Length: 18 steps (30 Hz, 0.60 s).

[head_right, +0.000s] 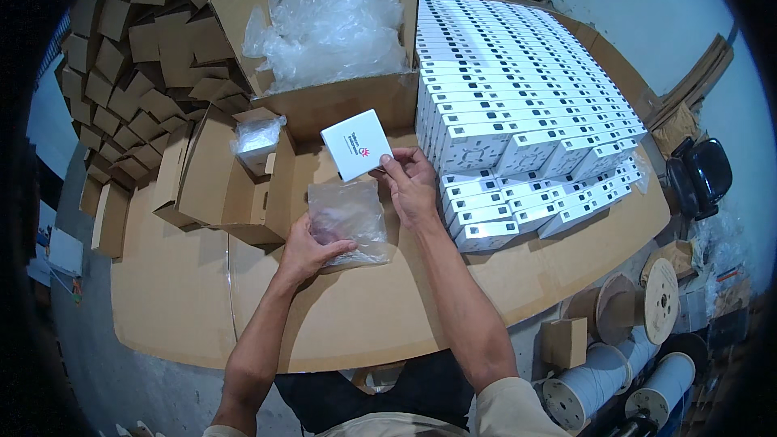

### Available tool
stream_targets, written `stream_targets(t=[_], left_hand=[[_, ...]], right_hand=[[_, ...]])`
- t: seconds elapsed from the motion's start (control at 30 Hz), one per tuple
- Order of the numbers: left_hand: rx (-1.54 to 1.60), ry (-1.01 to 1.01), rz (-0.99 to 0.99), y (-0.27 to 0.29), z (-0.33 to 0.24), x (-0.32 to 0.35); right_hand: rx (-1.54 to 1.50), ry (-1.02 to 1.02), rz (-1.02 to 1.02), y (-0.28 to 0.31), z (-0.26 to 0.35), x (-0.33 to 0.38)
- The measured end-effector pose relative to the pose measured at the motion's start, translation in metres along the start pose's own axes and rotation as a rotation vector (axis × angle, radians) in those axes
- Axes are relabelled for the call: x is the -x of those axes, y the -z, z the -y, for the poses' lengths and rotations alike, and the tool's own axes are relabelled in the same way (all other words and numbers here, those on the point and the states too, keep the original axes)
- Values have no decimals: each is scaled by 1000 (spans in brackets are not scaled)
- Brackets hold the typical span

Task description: Packing small white product boxes into bubble wrap bags and placing them into larger cardboard boxes.

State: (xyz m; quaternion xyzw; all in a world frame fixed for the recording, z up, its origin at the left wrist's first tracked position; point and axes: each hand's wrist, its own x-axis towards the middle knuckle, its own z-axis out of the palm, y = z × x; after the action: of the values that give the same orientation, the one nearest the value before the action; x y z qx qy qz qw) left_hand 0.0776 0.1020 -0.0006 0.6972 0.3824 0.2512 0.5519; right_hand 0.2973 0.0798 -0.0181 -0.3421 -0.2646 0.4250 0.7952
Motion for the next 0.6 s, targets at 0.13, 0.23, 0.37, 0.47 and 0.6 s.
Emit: stream_targets(t=[0.13, 0.23, 0.37, 0.47, 0.6], left_hand=[[65, 7, 9, 0, 4, -2], [33, -25, -31, 0, 8, -2], [17, 2, -8, -1, 6, -3], [27, -58, -36, -1, 10, -4], [34, -21, -24, -1, 9, -3]], right_hand=[[29, -24, 31, 5, -2, -1], [1, -26, 43, 5, -4, -1], [5, -24, 26, 10, -3, -2], [32, -48, 27, 11, 0, 0], [99, -31, 25, 8, -1, 0]])
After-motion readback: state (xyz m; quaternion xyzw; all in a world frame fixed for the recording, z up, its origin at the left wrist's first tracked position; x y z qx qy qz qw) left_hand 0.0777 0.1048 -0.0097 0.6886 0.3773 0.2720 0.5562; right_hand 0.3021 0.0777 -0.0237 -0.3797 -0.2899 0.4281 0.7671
